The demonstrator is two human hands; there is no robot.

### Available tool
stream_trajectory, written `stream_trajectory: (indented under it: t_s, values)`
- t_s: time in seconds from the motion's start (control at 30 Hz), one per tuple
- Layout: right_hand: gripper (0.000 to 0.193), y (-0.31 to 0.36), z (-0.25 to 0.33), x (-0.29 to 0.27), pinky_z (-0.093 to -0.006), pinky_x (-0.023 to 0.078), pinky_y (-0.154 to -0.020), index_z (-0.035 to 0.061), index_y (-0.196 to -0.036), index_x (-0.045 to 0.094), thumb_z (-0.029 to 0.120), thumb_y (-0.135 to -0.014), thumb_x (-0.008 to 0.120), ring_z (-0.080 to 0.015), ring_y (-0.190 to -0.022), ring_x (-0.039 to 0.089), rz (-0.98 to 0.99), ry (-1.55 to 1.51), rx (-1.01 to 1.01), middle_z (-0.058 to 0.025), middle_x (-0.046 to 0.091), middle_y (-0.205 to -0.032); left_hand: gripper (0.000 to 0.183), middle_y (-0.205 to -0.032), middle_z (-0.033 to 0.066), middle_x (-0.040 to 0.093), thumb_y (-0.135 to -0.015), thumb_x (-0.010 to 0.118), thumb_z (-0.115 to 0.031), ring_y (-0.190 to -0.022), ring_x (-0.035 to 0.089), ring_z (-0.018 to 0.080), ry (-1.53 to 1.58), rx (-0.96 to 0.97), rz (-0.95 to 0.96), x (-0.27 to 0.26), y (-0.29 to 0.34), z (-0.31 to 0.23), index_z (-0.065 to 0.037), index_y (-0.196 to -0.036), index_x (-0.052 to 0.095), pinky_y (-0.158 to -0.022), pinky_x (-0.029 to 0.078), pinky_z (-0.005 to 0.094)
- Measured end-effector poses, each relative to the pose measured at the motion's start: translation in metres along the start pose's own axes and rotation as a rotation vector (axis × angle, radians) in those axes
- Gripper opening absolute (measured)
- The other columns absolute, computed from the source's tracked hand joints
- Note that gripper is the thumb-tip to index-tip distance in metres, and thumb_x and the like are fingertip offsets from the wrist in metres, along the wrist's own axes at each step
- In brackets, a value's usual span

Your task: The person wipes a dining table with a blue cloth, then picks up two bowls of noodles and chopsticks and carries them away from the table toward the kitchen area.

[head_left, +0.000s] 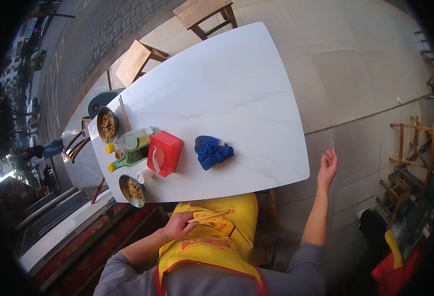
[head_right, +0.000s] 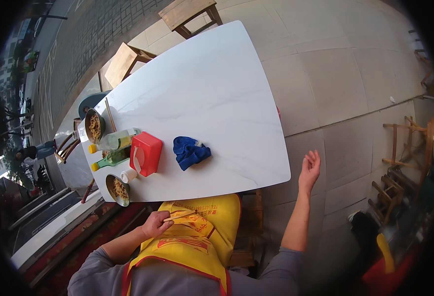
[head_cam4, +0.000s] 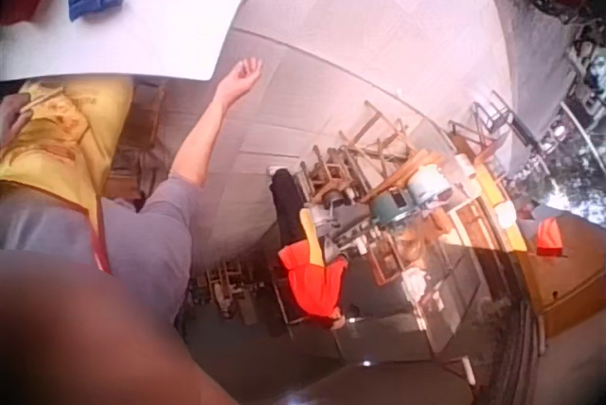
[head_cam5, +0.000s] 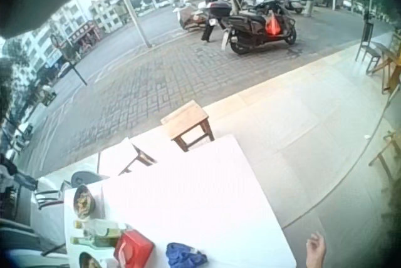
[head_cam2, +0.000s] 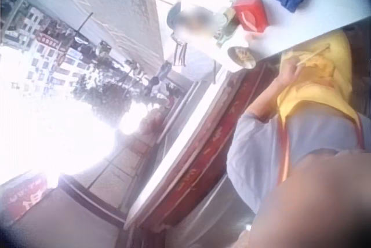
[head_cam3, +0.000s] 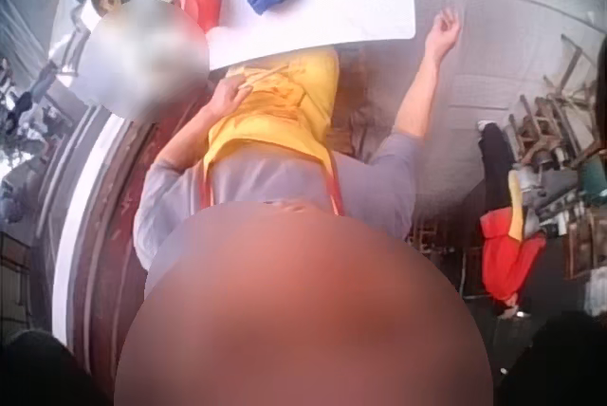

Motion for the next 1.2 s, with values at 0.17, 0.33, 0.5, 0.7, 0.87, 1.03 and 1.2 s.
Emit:
stream_trajectory:
  t_s: [0.17,0.33,0.5,0.7,0.87,1.03,1.2]
  values:
    - [0.032,0.085,0.062,0.042,-0.0272,0.052,-0.076,-0.0013,-0.128,0.054,0.002,-0.096,0.053,-0.0151,-0.088,0.063,0.159,-0.022,0.05,-0.0101,0.065,-0.107,0.026,-0.066,0.0164,0.048,-0.087,0.064,-0.017,-0.06,0.051,0.0376,0.11,0.011,-0.245,-0.032,0.076,0.023,-0.002,-0.073,0.048,-0.053,0.039,0.0416]
    - [0.014,0.204,0.13,0.146,-0.0232,0.049,-0.066,-0.0014,-0.108,0.06,0.005,-0.096,0.056,-0.0108,-0.078,0.061,0.586,-0.015,0.117,-0.0071,0.066,-0.093,0.021,-0.061,0.0093,0.044,-0.087,0.061,-0.01,-0.055,0.048,0.0209,0.413,-0.092,-0.663,-0.085,0.182,0.098,-0.001,-0.072,0.049,-0.052,0.037,0.0356]
    - [0.016,0.35,0.176,0.29,-0.0232,0.051,-0.072,-0.0019,-0.108,0.06,0.006,-0.095,0.059,-0.0103,-0.08,0.062,1.12,0.008,0.271,-0.0066,0.067,-0.094,0.029,-0.072,0.004,0.062,-0.103,0.05,-0.019,-0.054,0.055,0.0079,0.694,-0.081,-1.165,-0.205,0.215,0.258,-0.002,-0.082,0.06,-0.05,0.039,0.0212]
    - [0.018,0.449,0.205,0.453,-0.0244,0.052,-0.074,-0.0016,-0.111,0.06,0.007,-0.096,0.057,-0.01,-0.083,0.063,1.253,0.041,0.109,-0.0058,0.068,-0.099,0.034,-0.103,0.0148,0.066,-0.1,0.055,-0.025,-0.079,0.07,0.0214,0.84,-0.102,-1.194,-0.342,0.113,0.398,0.007,-0.109,0.061,-0.073,0.055,0.0306]
    - [0.027,0.446,0.208,0.582,-0.0286,0.054,-0.076,-0.0035,-0.116,0.06,0.011,-0.093,0.059,-0.0163,-0.09,0.065,1.044,0.108,-0.089,-0.0107,0.068,-0.104,0.034,-0.101,0.0156,0.066,-0.097,0.054,-0.023,-0.077,0.07,0.0225,0.902,-0.132,-1.086,-0.377,0.048,0.429,0.009,-0.108,0.06,-0.067,0.056,0.0305]
    - [0.037,0.431,0.177,0.684,-0.0354,0.054,-0.08,-0.0067,-0.116,0.059,0.016,-0.088,0.063,-0.0257,-0.09,0.068,0.946,0.435,-0.303,-0.0165,0.07,-0.1,0.03,-0.089,0.0142,0.068,-0.095,0.056,-0.018,-0.066,0.071,0.0238,0.98,-0.123,-1.071,-0.378,0.03,0.444,0.009,-0.103,0.062,-0.065,0.059,0.0338]
    - [0.027,0.432,0.147,0.718,-0.0339,0.056,-0.062,-0.0073,-0.105,0.061,0.008,-0.084,0.063,-0.0232,-0.072,0.069,0.937,0.528,-0.12,-0.0119,0.068,-0.082,0.02,-0.083,0.0101,0.068,-0.091,0.059,-0.011,-0.072,0.069,0.0216,1.162,-0.042,-0.864,-0.376,0.014,0.446,0.006,-0.1,0.063,-0.051,0.047,0.0298]
Point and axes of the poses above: each hand's wrist, its own y-axis away from the middle knuckle, its own x-axis out of the palm, z = x × y, the point moved 3 cm from there along -y, towards the middle knuckle
